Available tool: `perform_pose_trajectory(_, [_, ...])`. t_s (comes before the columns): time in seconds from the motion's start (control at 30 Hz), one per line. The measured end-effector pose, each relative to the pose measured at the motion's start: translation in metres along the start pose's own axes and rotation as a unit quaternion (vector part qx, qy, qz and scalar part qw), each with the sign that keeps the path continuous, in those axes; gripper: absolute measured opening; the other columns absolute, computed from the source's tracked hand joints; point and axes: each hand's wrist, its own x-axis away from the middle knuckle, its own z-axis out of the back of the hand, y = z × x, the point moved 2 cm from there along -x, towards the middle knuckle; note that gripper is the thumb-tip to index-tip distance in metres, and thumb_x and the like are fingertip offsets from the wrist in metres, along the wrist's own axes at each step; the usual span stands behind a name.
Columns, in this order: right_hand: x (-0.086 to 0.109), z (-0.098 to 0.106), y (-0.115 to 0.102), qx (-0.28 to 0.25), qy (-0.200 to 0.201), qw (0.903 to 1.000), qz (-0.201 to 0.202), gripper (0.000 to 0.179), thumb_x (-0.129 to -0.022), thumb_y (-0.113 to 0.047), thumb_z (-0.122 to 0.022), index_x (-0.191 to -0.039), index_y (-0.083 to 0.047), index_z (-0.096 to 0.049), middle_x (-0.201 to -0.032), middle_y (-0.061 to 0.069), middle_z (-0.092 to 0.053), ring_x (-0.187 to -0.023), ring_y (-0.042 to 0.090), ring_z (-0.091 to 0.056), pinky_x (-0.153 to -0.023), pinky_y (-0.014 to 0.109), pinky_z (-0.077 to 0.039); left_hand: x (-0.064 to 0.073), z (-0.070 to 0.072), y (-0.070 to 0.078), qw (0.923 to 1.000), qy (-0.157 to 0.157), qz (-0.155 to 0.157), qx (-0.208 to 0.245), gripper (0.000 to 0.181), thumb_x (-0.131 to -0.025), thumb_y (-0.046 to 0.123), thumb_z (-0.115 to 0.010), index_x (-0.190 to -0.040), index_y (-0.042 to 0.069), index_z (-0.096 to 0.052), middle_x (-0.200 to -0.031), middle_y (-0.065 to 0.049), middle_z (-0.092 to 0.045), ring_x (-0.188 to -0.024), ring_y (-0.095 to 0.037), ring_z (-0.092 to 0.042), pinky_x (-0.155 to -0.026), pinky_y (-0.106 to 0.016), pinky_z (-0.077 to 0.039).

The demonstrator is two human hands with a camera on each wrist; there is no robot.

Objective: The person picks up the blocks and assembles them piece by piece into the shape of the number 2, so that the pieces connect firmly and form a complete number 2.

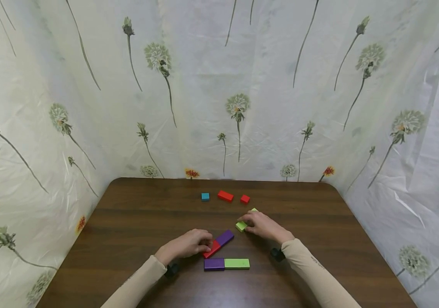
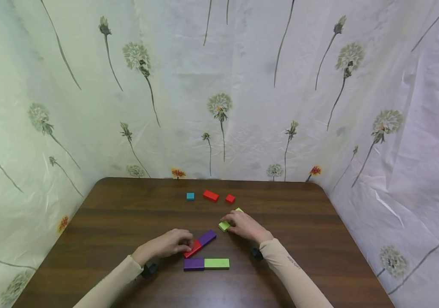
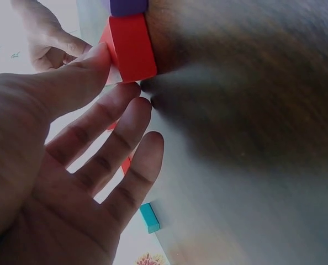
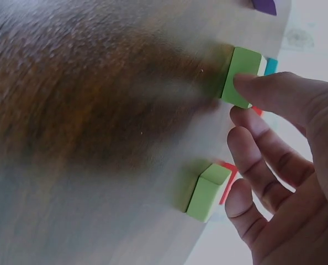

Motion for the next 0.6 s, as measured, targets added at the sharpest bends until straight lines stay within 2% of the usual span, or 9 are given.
perform_pose_trajectory(0.4, [0.0008, 0.0013, -0.0043, -0.004, -0.009, 0.9999, -0.009, 0.031, -0.087, -0.010, -0.070, -0.118, -0.012, -0.068, -0.108, 0.001, -0.065, -0.098, 0.015, -0.059, -0.083, 0.035, -0.048, 0.0005, 0.0002, 0.0003, 1.0000, 0.002, -0.001, -0.003, 0.011, -0.092, 0.015, -0.065, -0.083, 0.015, -0.059, -0.081, 0.008, -0.055, -0.071, -0.001, -0.045, -0.064, -0.016, -0.041])
perform_pose_trajectory(0.6, [0.0007, 0.0003, -0.0064, -0.006, -0.001, 1.0000, 0.005, 0.031, -0.087, -0.010, -0.070, -0.118, -0.013, -0.069, -0.107, 0.001, -0.066, -0.098, 0.015, -0.059, -0.084, 0.035, -0.048, 0.0003, -0.0004, 0.0002, 1.0000, 0.002, 0.000, -0.002, 0.011, -0.092, 0.015, -0.065, -0.083, 0.015, -0.059, -0.081, 0.008, -0.055, -0.071, -0.001, -0.046, -0.065, -0.016, -0.041])
